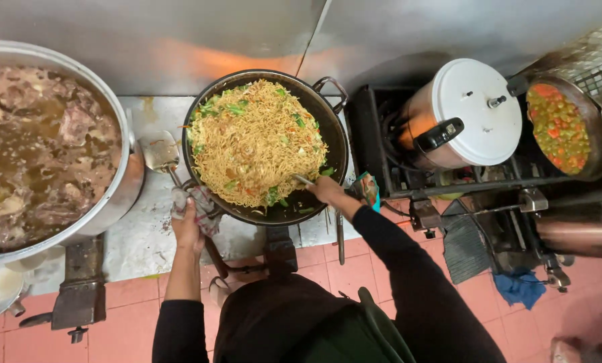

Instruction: Stir-frying noodles with vegetables in a large wok on a gas stove.

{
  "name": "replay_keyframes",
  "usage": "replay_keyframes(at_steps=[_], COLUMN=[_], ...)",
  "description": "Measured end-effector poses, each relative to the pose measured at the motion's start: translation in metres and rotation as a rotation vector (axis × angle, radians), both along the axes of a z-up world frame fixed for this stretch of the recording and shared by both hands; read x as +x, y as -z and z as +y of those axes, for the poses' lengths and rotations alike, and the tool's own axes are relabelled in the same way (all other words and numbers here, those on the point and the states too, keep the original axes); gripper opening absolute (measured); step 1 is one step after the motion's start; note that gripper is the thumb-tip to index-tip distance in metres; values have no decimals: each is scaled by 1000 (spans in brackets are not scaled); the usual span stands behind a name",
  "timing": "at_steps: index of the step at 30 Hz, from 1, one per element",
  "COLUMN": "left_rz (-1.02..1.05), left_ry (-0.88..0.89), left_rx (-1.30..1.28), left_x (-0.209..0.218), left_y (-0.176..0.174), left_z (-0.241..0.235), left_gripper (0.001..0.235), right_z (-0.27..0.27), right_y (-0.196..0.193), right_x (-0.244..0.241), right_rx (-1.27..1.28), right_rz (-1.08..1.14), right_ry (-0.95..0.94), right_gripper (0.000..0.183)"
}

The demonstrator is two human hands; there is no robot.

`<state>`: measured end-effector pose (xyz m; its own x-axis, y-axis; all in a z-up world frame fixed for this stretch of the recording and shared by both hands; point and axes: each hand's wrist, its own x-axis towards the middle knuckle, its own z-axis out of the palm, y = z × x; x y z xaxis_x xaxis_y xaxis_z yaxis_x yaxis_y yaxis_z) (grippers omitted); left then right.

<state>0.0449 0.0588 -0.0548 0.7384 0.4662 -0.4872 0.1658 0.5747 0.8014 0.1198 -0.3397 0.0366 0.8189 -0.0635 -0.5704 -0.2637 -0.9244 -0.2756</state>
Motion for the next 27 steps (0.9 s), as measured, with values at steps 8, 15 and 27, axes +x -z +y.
replay_keyframes(at_steps=[8,15,27], left_rz=[-36,-61,-41], left_ry=[-15,-14,-73], left_rx=[24,55,58], left_x=[6,-7,-77], left_y=[10,-8,-67], left_z=[12,9,21], left_gripper=[62,62,60], right_z=[-9,-41,-27], right_y=[65,33,-164], right_x=[-26,-66,-95], right_rx=[383,430,-336], right_rz=[-77,-116,-263], right_ry=[394,387,22], right_gripper=[36,38,43])
